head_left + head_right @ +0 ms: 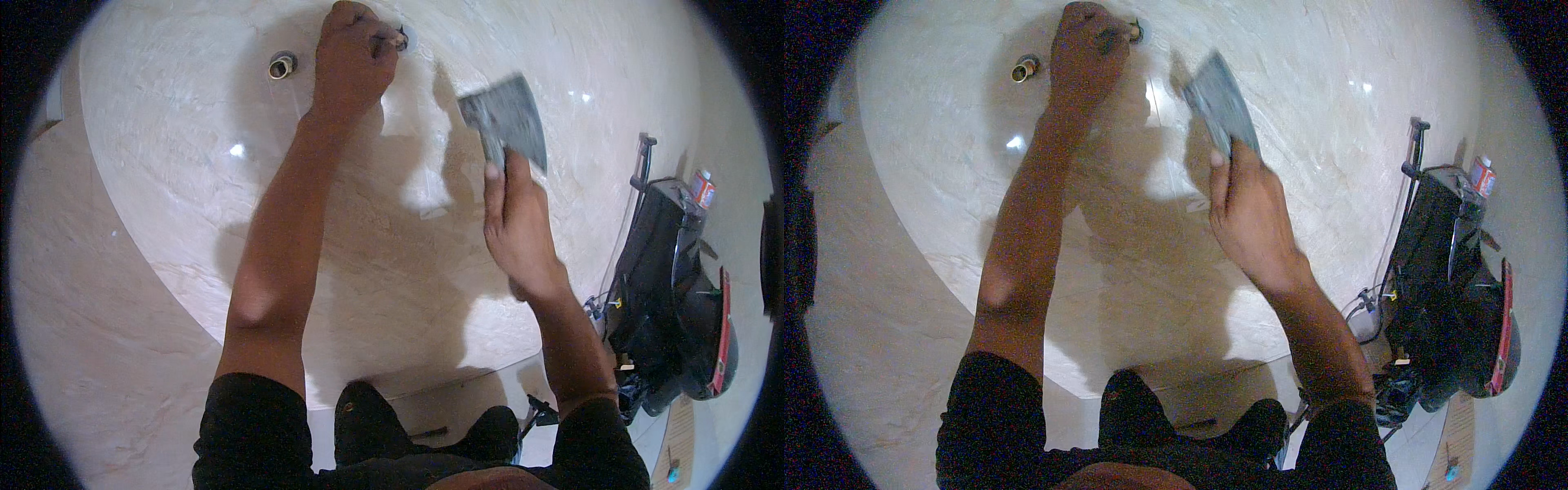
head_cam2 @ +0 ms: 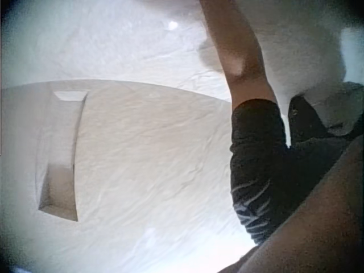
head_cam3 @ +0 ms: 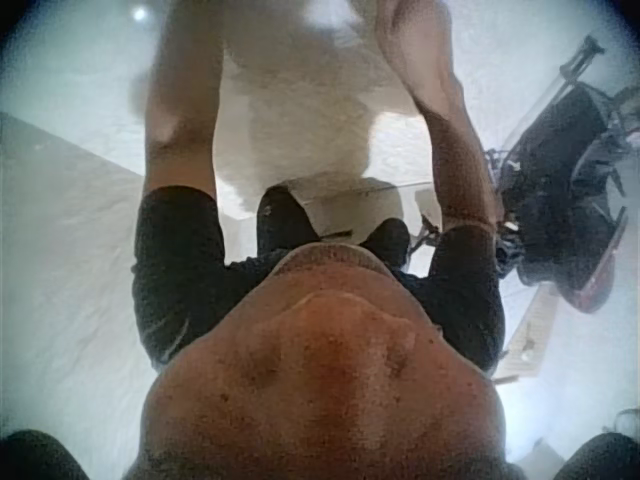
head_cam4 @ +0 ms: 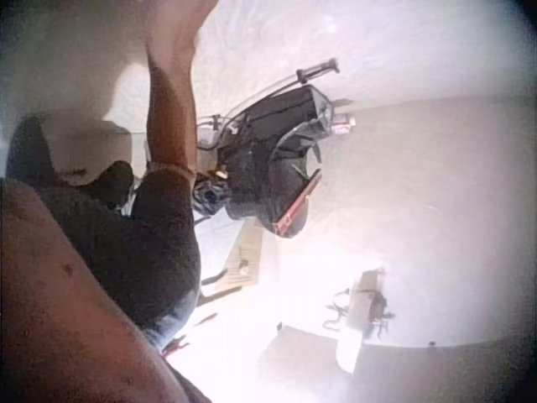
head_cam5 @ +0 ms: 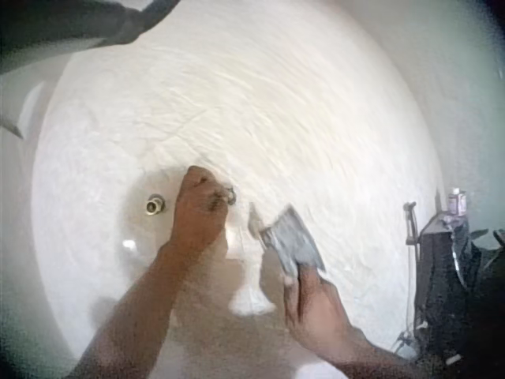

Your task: The person removes a plug from a wall pipe, scrapes the tiled wall around the opening with a hatchet, and applies sealant tape to the threaded connectors of a shower mixer valve.

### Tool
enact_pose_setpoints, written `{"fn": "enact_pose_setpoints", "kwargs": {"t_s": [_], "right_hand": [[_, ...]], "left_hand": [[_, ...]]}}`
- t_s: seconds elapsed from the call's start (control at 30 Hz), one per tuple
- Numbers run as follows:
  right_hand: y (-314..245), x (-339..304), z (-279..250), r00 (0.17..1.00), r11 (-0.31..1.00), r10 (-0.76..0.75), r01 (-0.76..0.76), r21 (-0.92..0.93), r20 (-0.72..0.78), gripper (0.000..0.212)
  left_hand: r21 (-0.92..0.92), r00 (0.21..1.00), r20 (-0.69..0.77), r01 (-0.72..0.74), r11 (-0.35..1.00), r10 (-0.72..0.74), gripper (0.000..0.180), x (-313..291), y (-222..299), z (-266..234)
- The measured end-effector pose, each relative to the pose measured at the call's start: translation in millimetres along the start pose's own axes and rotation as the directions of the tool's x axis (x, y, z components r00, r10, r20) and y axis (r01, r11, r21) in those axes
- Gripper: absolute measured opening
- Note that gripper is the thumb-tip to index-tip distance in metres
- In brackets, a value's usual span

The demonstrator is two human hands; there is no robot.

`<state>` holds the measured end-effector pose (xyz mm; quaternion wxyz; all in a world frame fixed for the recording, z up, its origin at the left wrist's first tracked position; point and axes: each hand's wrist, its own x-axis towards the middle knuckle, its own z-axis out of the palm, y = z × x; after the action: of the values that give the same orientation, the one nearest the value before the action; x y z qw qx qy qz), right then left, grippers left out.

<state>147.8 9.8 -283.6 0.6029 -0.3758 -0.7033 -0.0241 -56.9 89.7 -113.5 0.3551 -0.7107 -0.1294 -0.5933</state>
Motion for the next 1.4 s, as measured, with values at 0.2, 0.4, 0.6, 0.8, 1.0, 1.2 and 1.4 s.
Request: {"fn": "enact_pose_setpoints", "kwargs": {"t_s": [0.2,0.4,0.6,0.8,1.0,1.2,1.4], "right_hand": [[-24,76,17,0.982,0.958,-0.159,0.129,-0.256,-0.1,0.03],[-23,96,30,0.984,0.944,-0.161,0.132,-0.302,-0.072,0.031],[-38,83,29,0.883,0.927,-0.356,0.293,-0.232,-0.306,0.027],[-19,108,32,0.942,0.873,-0.315,0.24,-0.424,-0.114,0.028],[-26,97,29,0.948,0.925,-0.263,0.195,-0.325,-0.181,0.028],[-27,91,22,0.954,0.948,-0.234,0.18,-0.262,-0.19,0.029],[-22,98,35,0.975,0.95,-0.179,0.136,-0.282,-0.13,0.031]], "left_hand": [[0.131,0.999,-0.031,-0.028,0.991,0.033,0.009,-4,-5,1],[0.055,0.998,-0.043,-0.04,0.998,0.042,0.015,-4,-9,-5],[0.135,0.972,-0.119,-0.188,0.973,0.204,0.028,-11,-19,-4],[-0.041,0.995,-0.067,0.065,0.997,-0.068,0.03,-7,-4,-2],[0.07,0.993,-0.104,-0.044,0.997,0.051,0.021,-9,-11,-7],[-0.007,0.998,-0.056,0.029,1.0,-0.029,0.01,-7,-9,-3],[0.055,0.996,-0.08,-0.033,0.998,0.037,0.009,-6,-10,-2]]}}
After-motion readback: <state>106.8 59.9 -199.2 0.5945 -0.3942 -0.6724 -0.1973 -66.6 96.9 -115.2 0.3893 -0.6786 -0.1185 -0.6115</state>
